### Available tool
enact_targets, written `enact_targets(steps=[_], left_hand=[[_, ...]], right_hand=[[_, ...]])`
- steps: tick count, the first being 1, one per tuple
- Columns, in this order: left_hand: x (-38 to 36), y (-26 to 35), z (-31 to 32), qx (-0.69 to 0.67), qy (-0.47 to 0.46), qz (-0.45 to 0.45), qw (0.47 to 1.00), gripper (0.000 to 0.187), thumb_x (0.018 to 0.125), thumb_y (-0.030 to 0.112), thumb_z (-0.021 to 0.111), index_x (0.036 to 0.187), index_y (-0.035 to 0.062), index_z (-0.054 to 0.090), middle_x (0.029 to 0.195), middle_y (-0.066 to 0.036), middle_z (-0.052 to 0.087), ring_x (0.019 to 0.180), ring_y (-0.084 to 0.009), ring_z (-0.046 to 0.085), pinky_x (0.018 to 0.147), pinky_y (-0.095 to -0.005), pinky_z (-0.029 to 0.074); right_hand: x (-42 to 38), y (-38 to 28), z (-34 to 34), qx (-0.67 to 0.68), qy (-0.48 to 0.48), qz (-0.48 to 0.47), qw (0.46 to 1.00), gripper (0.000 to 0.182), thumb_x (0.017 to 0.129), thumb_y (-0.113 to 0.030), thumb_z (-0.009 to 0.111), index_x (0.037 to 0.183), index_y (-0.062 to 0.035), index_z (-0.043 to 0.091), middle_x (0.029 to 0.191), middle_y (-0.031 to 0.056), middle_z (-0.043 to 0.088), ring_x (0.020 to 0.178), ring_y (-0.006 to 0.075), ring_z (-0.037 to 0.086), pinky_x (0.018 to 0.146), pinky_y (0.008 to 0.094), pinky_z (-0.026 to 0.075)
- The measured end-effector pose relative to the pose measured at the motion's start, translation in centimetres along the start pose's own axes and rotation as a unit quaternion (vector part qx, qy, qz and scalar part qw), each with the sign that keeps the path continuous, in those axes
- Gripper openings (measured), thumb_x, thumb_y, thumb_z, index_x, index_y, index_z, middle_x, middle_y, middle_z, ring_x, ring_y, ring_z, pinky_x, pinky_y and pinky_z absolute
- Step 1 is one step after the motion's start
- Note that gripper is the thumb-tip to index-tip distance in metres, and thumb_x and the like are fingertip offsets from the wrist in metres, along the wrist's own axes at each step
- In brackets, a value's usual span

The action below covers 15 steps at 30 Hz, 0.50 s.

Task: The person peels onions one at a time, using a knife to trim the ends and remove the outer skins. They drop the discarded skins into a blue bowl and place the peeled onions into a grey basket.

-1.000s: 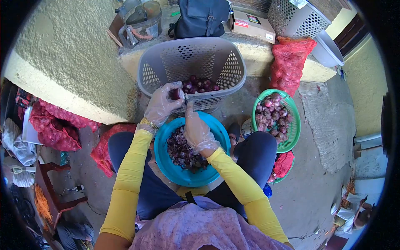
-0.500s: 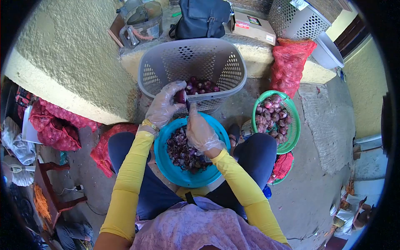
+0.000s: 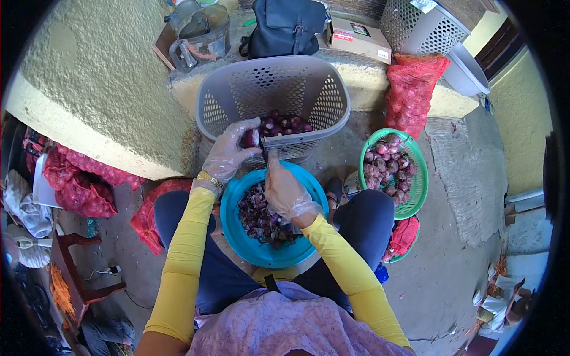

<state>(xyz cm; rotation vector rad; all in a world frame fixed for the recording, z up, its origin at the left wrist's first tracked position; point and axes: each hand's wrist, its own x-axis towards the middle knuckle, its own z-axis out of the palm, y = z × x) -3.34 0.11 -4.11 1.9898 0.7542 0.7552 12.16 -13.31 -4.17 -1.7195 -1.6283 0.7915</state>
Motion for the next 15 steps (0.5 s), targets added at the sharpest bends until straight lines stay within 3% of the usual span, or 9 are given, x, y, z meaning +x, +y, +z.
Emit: enact_targets(steps=[6, 13, 15], left_hand=[[0.2, -0.3, -0.4, -0.092, 0.019, -0.095, 0.991, 0.062, 0.087, 0.002, 0.077, 0.144, 0.0001, 0.053, 0.149, -0.014, 0.057, 0.139, -0.0237, 0.051, 0.118, -0.0366, 0.04], [0.1, 0.2, -0.2, -0.042, 0.019, -0.044, 0.998, 0.057, 0.088, 0.003, 0.077, 0.142, 0.0006, 0.056, 0.147, -0.013, 0.059, 0.136, -0.0227, 0.054, 0.117, -0.0362, 0.041], [0.1, 0.2, 0.1, -0.094, 0.029, -0.052, 0.994, 0.057, 0.089, 0.003, 0.077, 0.142, 0.0009, 0.056, 0.146, -0.012, 0.06, 0.133, -0.0212, 0.056, 0.115, -0.0356, 0.044]], right_hand=[[0.0, 0.5, 0.2, -0.002, -0.004, -0.011, 1.0, 0.061, 0.095, -0.003, 0.048, 0.149, 0.0185, 0.03, 0.082, 0.034, 0.064, 0.076, 0.0498, 0.065, 0.067, 0.0557, 0.049], [-0.4, -0.2, -0.6, 0.014, -0.002, 0.014, 1.0, 0.063, 0.094, -0.004, 0.049, 0.149, 0.0189, 0.029, 0.082, 0.0358, 0.064, 0.077, 0.0508, 0.065, 0.068, 0.0575, 0.049], [-0.3, -0.2, -0.6, 0.022, 0.003, 0.017, 1.0, 0.062, 0.094, -0.004, 0.049, 0.149, 0.0189, 0.029, 0.084, 0.0363, 0.064, 0.079, 0.0512, 0.066, 0.069, 0.058, 0.049]])
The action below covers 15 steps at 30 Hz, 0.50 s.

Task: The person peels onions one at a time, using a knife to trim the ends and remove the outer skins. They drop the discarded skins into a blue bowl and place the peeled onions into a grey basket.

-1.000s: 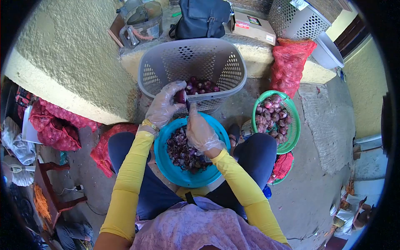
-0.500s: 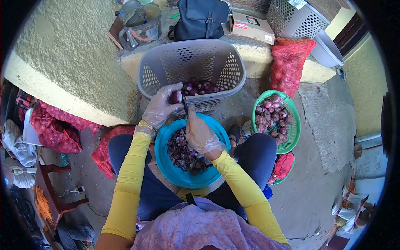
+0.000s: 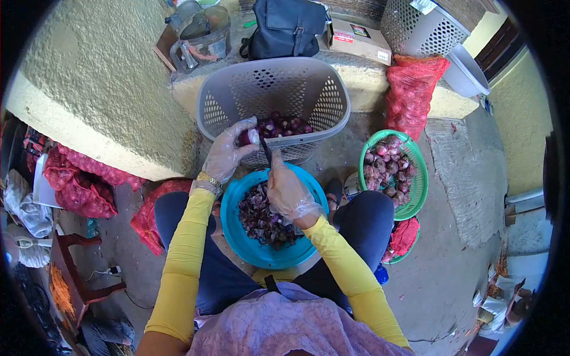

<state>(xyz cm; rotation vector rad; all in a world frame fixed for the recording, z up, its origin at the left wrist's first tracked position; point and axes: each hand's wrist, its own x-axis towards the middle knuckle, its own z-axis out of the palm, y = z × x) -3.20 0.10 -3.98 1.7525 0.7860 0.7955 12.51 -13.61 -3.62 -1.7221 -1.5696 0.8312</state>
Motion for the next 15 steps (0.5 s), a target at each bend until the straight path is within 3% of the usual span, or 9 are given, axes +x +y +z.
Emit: enact_targets(steps=[3, 5, 8, 11, 15], left_hand=[[-0.1, 0.7, 0.1, 0.038, -0.002, -0.019, 0.999, 0.056, 0.089, 0.003, 0.077, 0.141, 0.0005, 0.057, 0.142, -0.012, 0.061, 0.129, -0.0195, 0.058, 0.111, -0.0344, 0.046], [-0.2, 0.7, 0.2, 0.045, -0.005, -0.017, 0.999, 0.054, 0.089, 0.004, 0.077, 0.14, 0.0001, 0.057, 0.139, -0.012, 0.062, 0.126, -0.0188, 0.059, 0.11, -0.034, 0.047], [-0.2, 0.5, 0.4, 0.027, -0.005, -0.019, 0.999, 0.053, 0.09, 0.004, 0.076, 0.139, -0.0003, 0.057, 0.133, -0.011, 0.064, 0.121, -0.0177, 0.06, 0.107, -0.0333, 0.049], [-0.3, 1.2, 0.5, 0.016, -0.004, -0.027, 0.999, 0.052, 0.09, 0.003, 0.076, 0.139, -0.0004, 0.058, 0.129, -0.01, 0.064, 0.117, -0.0167, 0.061, 0.105, -0.0328, 0.05], [-0.4, 1.2, 0.6, -0.006, -0.018, -0.036, 0.999, 0.052, 0.09, -0.001, 0.075, 0.139, -0.0006, 0.058, 0.126, -0.01, 0.065, 0.115, -0.016, 0.061, 0.103, -0.032, 0.052]], right_hand=[[0.2, 0.0, 0.6, -0.003, 0.028, -0.001, 1.0, 0.062, 0.094, -0.003, 0.049, 0.149, 0.018, 0.03, 0.089, 0.0375, 0.064, 0.082, 0.0518, 0.066, 0.07, 0.0574, 0.05], [0.4, 0.9, 1.5, -0.02, 0.097, -0.057, 0.993, 0.063, 0.096, -0.002, 0.052, 0.153, 0.0118, 0.03, 0.076, 0.0291, 0.059, 0.07, 0.0437, 0.063, 0.063, 0.0511, 0.047], [0.7, 1.3, 2.0, -0.028, 0.127, -0.087, 0.988, 0.064, 0.095, -0.002, 0.052, 0.153, 0.0122, 0.03, 0.078, 0.0301, 0.059, 0.071, 0.0429, 0.063, 0.064, 0.0505, 0.047], [0.6, 0.5, 1.2, -0.028, 0.084, -0.044, 0.995, 0.062, 0.096, -0.001, 0.052, 0.153, 0.0129, 0.031, 0.079, 0.0309, 0.06, 0.073, 0.0435, 0.064, 0.064, 0.051, 0.047], [0.7, 1.0, 1.5, -0.037, 0.097, -0.054, 0.993, 0.06, 0.096, -0.001, 0.052, 0.151, 0.0135, 0.033, 0.078, 0.0311, 0.06, 0.071, 0.0438, 0.064, 0.064, 0.0511, 0.047]])
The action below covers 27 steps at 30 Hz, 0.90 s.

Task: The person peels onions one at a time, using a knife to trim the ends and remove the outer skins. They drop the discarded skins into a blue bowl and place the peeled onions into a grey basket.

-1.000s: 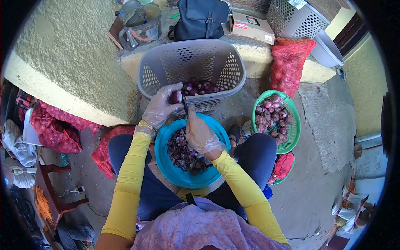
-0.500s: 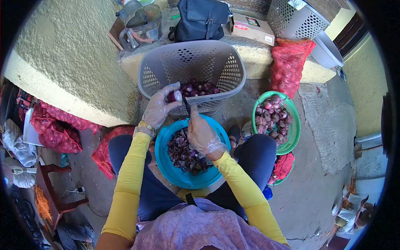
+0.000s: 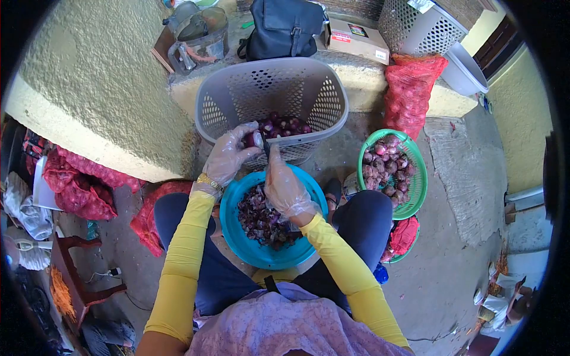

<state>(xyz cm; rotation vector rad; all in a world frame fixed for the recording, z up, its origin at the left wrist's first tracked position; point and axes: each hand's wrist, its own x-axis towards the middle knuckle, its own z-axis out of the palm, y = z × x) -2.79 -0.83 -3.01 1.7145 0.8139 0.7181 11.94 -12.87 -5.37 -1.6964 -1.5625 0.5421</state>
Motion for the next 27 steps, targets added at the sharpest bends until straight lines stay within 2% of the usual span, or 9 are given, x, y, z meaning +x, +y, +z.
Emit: enact_targets(steps=[3, 6, 13, 16, 18, 21, 24, 26, 27], left_hand=[[0.1, -0.7, 0.4, -0.021, 0.013, 0.034, 0.999, 0.054, 0.09, -0.004, 0.073, 0.141, -0.0014, 0.057, 0.122, -0.01, 0.066, 0.112, -0.016, 0.063, 0.101, -0.0317, 0.053], [0.3, -0.8, 0.4, 0.002, 0.011, 0.009, 1.0, 0.057, 0.089, -0.005, 0.074, 0.143, -0.0017, 0.056, 0.121, -0.009, 0.066, 0.11, -0.0173, 0.064, 0.1, -0.032, 0.054], [0.4, -0.6, 0.3, 0.049, 0.013, 0.032, 0.998, 0.055, 0.09, -0.002, 0.074, 0.142, -0.0037, 0.057, 0.125, -0.014, 0.068, 0.112, -0.0187, 0.065, 0.099, -0.0328, 0.054], [0.6, -0.6, 0.1, 0.09, 0.01, 0.04, 0.995, 0.055, 0.089, -0.001, 0.075, 0.141, -0.0051, 0.057, 0.132, -0.018, 0.067, 0.116, -0.0214, 0.065, 0.101, -0.0342, 0.052], [0.7, -0.8, 0.1, 0.117, 0.011, 0.077, 0.99, 0.057, 0.089, 0.0, 0.075, 0.142, -0.0054, 0.056, 0.137, -0.021, 0.065, 0.122, -0.0244, 0.063, 0.106, -0.0354, 0.05], [0.7, -0.8, 0.2, 0.07, 0.007, 0.057, 0.996, 0.058, 0.088, 0.0, 0.076, 0.142, -0.0056, 0.056, 0.139, -0.022, 0.064, 0.127, -0.0263, 0.062, 0.109, -0.0359, 0.047], [0.7, -0.4, 0.1, 0.1, 0.002, 0.055, 0.993, 0.057, 0.088, 0.001, 0.076, 0.141, -0.0062, 0.057, 0.138, -0.022, 0.064, 0.128, -0.027, 0.062, 0.11, -0.0362, 0.047], [0.8, -0.8, 0.3, 0.114, 0.014, 0.072, 0.991, 0.057, 0.088, 0.001, 0.077, 0.141, -0.0061, 0.057, 0.137, -0.023, 0.064, 0.127, -0.0272, 0.062, 0.109, -0.0361, 0.047], [0.8, -1.1, 0.3, 0.129, 0.027, 0.088, 0.987, 0.057, 0.087, 0.001, 0.077, 0.14, -0.0061, 0.058, 0.137, -0.023, 0.065, 0.126, -0.0274, 0.063, 0.109, -0.036, 0.048]], right_hand=[[0.0, 0.5, 0.0, 0.0, 0.003, -0.008, 1.0, 0.059, 0.096, 0.0, 0.051, 0.151, 0.0139, 0.034, 0.076, 0.0308, 0.06, 0.069, 0.0436, 0.063, 0.063, 0.0509, 0.047], [0.1, 0.3, -0.3, -0.008, 0.001, -0.012, 1.0, 0.06, 0.096, -0.001, 0.051, 0.152, 0.0138, 0.033, 0.074, 0.0308, 0.059, 0.067, 0.0443, 0.063, 0.063, 0.0515, 0.047], [0.0, 0.6, 0.0, -0.006, 0.02, -0.017, 1.0, 0.062, 0.096, -0.002, 0.052, 0.154, 0.0098, 0.033, 0.08, 0.031, 0.061, 0.073, 0.0446, 0.064, 0.065, 0.0518, 0.048], [-0.1, 0.1, -0.4, -0.016, 0.015, -0.012, 1.0, 0.063, 0.096, -0.002, 0.052, 0.155, 0.0081, 0.032, 0.081, 0.0305, 0.061, 0.073, 0.0448, 0.063, 0.066, 0.0515, 0.048], [-0.1, -0.1, -0.6, -0.027, 0.01, -0.005, 1.0, 0.065, 0.096, -0.002, 0.053, 0.156, 0.0074, 0.03, 0.081, 0.0301, 0.062, 0.073, 0.0451, 0.063, 0.065, 0.0515, 0.048], [0.4, 0.0, -0.4, -0.046, -0.024, 0.019, 0.998, 0.068, 0.095, -0.002, 0.053, 0.158, 0.0062, 0.027, 0.082, 0.0298, 0.064, 0.075, 0.0467, 0.064, 0.068, 0.053, 0.049], [0.8, 0.6, 0.2, -0.066, -0.031, 0.014, 0.997, 0.071, 0.095, -0.002, 0.052, 0.159, 0.0054, 0.024, 0.089, 0.032, 0.065, 0.08, 0.0485, 0.066, 0.071, 0.0555, 0.05], [0.8, 0.7, 0.2, -0.081, -0.064, 0.027, 0.994, 0.079, 0.089, 0.0, 0.056, 0.159, 0.0074, 0.019, 0.114, 0.0367, 0.063, 0.095, 0.0503, 0.068, 0.08, 0.0545, 0.056], [0.7, 0.5, 0.2, -0.081, -0.064, 0.026, 0.994, 0.079, 0.089, 0.0, 0.056, 0.159, 0.0074, 0.019, 0.114, 0.0367, 0.063, 0.095, 0.0503, 0.068, 0.08, 0.0545, 0.056]])
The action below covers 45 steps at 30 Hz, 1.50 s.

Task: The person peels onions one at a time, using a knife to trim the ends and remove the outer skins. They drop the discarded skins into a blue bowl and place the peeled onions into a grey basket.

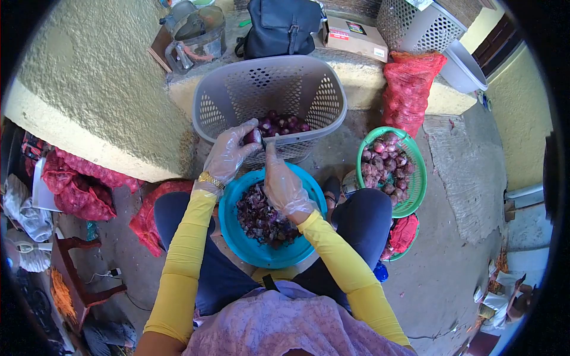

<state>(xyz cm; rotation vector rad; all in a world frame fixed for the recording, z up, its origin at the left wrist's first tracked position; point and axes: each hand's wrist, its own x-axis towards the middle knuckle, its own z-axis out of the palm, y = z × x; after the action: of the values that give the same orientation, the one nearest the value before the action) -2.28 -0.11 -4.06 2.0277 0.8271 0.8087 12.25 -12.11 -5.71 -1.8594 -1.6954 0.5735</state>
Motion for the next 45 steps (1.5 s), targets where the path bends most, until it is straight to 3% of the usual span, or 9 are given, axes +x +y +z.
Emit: enact_targets(steps=[12, 14, 17, 20, 24, 30, 36, 38, 45], left_hand=[[-0.2, -0.4, 0.3, -0.082, -0.025, -0.049, 0.995, 0.058, 0.088, 0.0, 0.077, 0.142, -0.0027, 0.056, 0.131, -0.016, 0.067, 0.114, -0.0222, 0.065, 0.104, -0.0335, 0.05], [-0.2, -0.6, 0.6, -0.096, -0.017, -0.035, 0.995, 0.057, 0.089, 0.001, 0.077, 0.142, -0.0015, 0.056, 0.129, -0.015, 0.067, 0.114, -0.0216, 0.065, 0.103, -0.0335, 0.051], [0.0, -0.4, 0.7, -0.091, -0.013, 0.0, 0.996, 0.054, 0.089, 0.002, 0.077, 0.14, 0.0006, 0.057, 0.124, -0.012, 0.068, 0.111, -0.0196, 0.065, 0.101, -0.0334, 0.052], [-0.1, -0.7, 0.5, -0.119, -0.025, -0.038, 0.992, 0.05, 0.09, 0.002, 0.077, 0.136, 0.0007, 0.058, 0.116, -0.009, 0.067, 0.106, -0.0167, 0.064, 0.099, -0.0331, 0.052], [-0.1, -0.2, 0.5, -0.145, -0.02, -0.081, 0.986, 0.048, 0.09, 0.003, 0.077, 0.133, -0.0018, 0.057, 0.104, -0.005, 0.064, 0.099, -0.0129, 0.062, 0.096, -0.0313, 0.053], [-0.1, 0.1, 0.2, -0.159, -0.011, -0.072, 0.985, 0.047, 0.092, 0.005, 0.076, 0.133, -0.0033, 0.056, 0.103, -0.005, 0.064, 0.098, -0.0126, 0.063, 0.094, -0.0293, 0.053], [0.1, 1.2, -0.1, -0.091, -0.026, -0.056, 0.994, 0.045, 0.093, 0.007, 0.074, 0.134, -0.003, 0.057, 0.102, -0.005, 0.065, 0.097, -0.0136, 0.063, 0.093, -0.0312, 0.053], [0.2, 0.0, 0.3, -0.111, -0.023, -0.058, 0.992, 0.044, 0.093, 0.008, 0.074, 0.134, -0.003, 0.058, 0.101, -0.005, 0.065, 0.097, -0.0143, 0.063, 0.093, -0.0317, 0.053], [0.4, -1.2, 0.8, -0.19, -0.019, -0.086, 0.978, 0.047, 0.092, 0.01, 0.075, 0.134, -0.0028, 0.057, 0.107, -0.008, 0.065, 0.1, -0.0147, 0.062, 0.095, -0.0323, 0.052]], right_hand=[[-0.9, -0.3, 0.7, 0.002, -0.052, 0.035, 0.998, 0.088, 0.088, -0.002, 0.059, 0.159, 0.0125, 0.009, 0.117, 0.0385, 0.06, 0.095, 0.0507, 0.068, 0.081, 0.0552, 0.057], [-1.4, 0.2, 1.3, -0.004, 0.022, 0.006, 1.0, 0.074, 0.095, -0.005, 0.054, 0.158, 0.011, 0.019, 0.087, 0.0291, 0.064, 0.078, 0.0452, 0.066, 0.068, 0.054, 0.052], [-1.7, 0.3, 0.7, 0.037, 0.021, 0.012, 0.999, 0.069, 0.095, -0.004, 0.055, 0.155, 0.0119, 0.025, 0.081, 0.0268, 0.063, 0.073, 0.0424, 0.065, 0.065, 0.0517, 0.05], [-2.0, -0.2, -1.1, 0.087, -0.057, 0.056, 0.993, 0.077, 0.091, -0.003, 0.057, 0.155, 0.0157, 0.019, 0.102, 0.0359, 0.065, 0.092, 0.0491, 0.067, 0.078, 0.0548, 0.054], [-2.8, -0.3, -1.8, 0.087, -0.038, 0.043, 0.995, 0.075, 0.094, -0.003, 0.055, 0.155, 0.0162, 0.017, 0.099, 0.0354, 0.065, 0.089, 0.0485, 0.067, 0.075, 0.055, 0.053], [-2.5, 1.1, -0.7, 0.159, 0.1, 0.037, 0.982, 0.031, 0.1, -0.013, 0.057, 0.123, 0.0082, 0.054, 0.085, 0.0315, 0.066, 0.083, 0.0479, 0.067, 0.067, 0.0525, 0.05], [0.9, 3.0, 1.3, 0.252, 0.099, 0.134, 0.953, 0.024, 0.097, -0.018, 0.066, 0.108, 0.0012, 0.06, 0.083, 0.0211, 0.068, 0.076, 0.0321, 0.068, 0.069, 0.044, 0.052], [2.0, 2.9, 2.1, 0.31, 0.164, 0.078, 0.933, 0.025, 0.093, -0.014, 0.073, 0.111, -0.0016, 0.063, 0.089, 0.0061, 0.065, 0.086, 0.0148, 0.06, 0.08, 0.032, 0.051], [3.8, 3.9, 6.0, 0.418, 0.219, 0.016, 0.881, 0.025, 0.091, -0.01, 0.075, 0.112, -0.0031, 0.064, 0.091, 0.0006, 0.064, 0.085, 0.0111, 0.058, 0.079, 0.0302, 0.051]])
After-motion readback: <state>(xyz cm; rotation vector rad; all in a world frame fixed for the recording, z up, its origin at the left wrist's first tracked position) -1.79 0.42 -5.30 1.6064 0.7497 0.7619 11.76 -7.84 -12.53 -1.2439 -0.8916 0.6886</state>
